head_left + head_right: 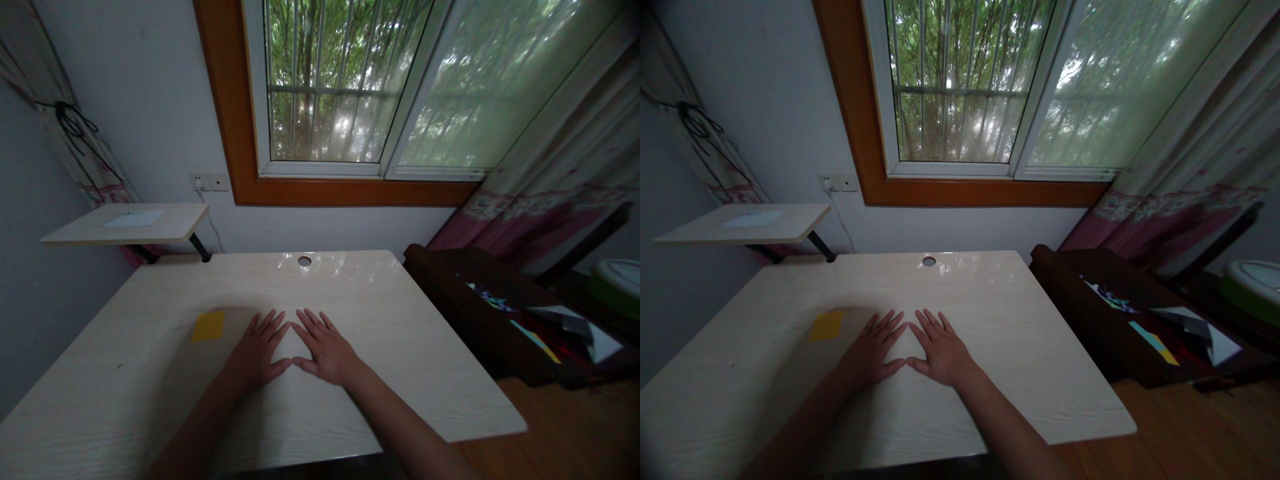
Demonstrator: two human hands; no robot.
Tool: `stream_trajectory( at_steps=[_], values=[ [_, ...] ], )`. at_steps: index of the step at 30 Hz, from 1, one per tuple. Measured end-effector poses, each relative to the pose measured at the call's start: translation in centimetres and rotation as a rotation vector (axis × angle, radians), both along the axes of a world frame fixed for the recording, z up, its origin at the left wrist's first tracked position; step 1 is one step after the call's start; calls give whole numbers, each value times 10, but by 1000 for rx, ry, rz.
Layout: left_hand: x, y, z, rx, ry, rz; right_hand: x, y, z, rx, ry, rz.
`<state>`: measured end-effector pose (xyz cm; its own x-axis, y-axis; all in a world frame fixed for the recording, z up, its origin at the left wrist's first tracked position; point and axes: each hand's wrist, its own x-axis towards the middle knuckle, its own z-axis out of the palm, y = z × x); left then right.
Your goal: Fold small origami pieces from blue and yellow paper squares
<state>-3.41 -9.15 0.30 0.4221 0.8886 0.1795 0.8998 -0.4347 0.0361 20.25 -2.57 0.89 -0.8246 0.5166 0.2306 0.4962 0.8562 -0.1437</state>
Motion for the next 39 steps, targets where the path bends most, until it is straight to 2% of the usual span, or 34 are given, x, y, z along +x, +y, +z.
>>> stream_trajectory(
  at_steps=[21, 39],
  values=[
    [0, 0, 0, -2, -3, 1, 0, 1, -4, 14, 15, 2],
    [0, 0, 0, 10, -20, -6, 1, 0, 1, 5, 21, 8]
  ],
)
